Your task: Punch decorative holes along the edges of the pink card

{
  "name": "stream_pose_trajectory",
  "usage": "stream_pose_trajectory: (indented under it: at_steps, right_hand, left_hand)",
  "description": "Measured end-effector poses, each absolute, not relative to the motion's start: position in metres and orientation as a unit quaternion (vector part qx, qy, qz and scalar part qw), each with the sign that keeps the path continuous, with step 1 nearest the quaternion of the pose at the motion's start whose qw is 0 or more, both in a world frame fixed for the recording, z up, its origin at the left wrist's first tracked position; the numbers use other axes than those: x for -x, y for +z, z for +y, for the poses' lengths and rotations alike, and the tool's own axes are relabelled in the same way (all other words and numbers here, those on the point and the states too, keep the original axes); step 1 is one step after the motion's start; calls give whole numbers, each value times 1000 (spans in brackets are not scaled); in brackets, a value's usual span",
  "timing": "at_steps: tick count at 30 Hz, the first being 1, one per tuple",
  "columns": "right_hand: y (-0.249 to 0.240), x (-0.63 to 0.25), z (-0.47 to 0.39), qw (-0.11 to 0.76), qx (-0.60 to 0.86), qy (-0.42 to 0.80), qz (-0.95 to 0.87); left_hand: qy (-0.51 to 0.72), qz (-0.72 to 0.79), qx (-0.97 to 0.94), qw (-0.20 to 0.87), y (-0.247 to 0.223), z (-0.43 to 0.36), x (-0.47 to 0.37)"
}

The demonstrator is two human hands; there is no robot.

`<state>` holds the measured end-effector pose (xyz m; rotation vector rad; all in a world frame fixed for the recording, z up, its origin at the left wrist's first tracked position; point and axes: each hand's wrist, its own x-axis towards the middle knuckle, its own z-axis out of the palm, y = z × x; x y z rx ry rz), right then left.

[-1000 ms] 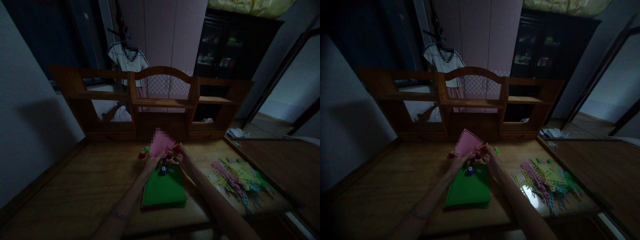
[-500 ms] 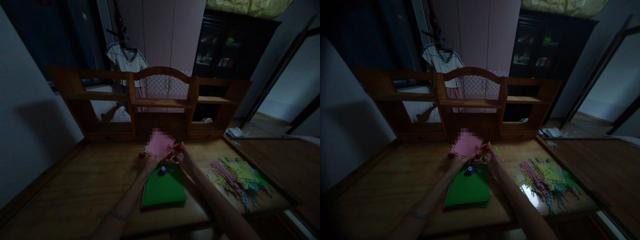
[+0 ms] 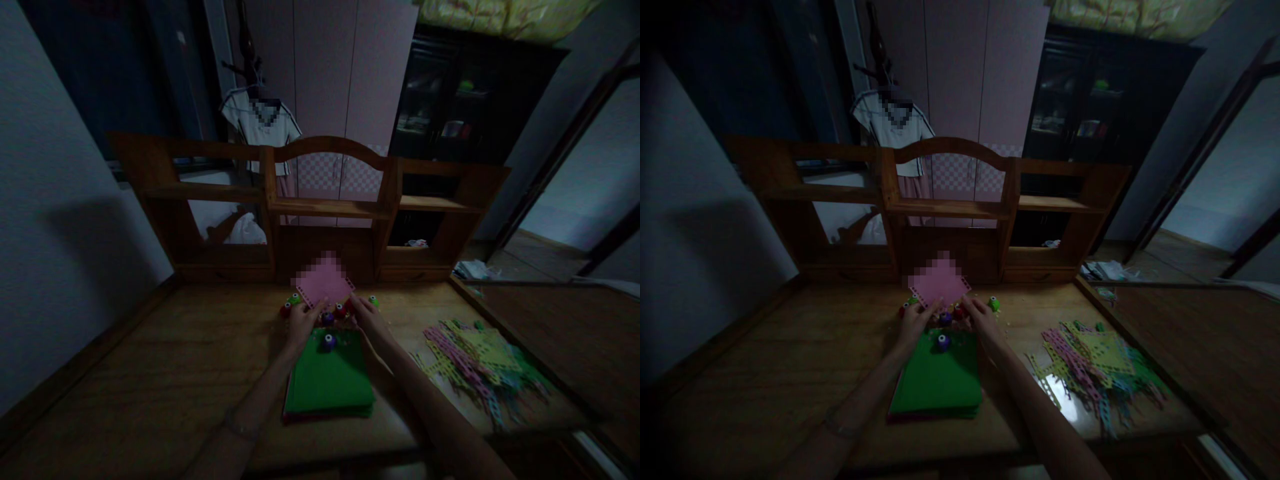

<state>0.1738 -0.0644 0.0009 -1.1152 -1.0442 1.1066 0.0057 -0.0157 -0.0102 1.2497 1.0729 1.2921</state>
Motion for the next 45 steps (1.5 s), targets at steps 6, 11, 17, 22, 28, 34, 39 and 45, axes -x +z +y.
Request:
stream_pose_trajectory:
  at_steps: [6,11,17,22,28,34,39,45]
  right_hand:
    - [-9,-166,-60,527,477,491,-504]
    - [-12,-166,-59,532,446,507,-511]
    - [-10,-168,-61,527,446,526,-497]
    - [-8,-166,-62,532,444,537,-481]
    - [-4,-164,-64,536,420,556,-477]
    - [-4,-163,-65,532,415,569,-470]
    - [-3,-162,-64,531,415,572,-468]
    - [-3,-162,-65,535,426,569,-456]
  left_hand:
    - [542,424,-480,544,-9,-16,-7]
    - [532,405,-479,568,-4,-23,-9]
    - [537,434,-495,527,-4,-24,-10]
    - [532,441,-508,515,-7,-23,-10]
    - [538,441,-503,513,-5,-25,-10]
    - [536,442,-504,513,-7,-24,-11]
    - [519,458,-513,507,-13,-22,-10]
    - [536,410,-510,534,-6,-27,-13]
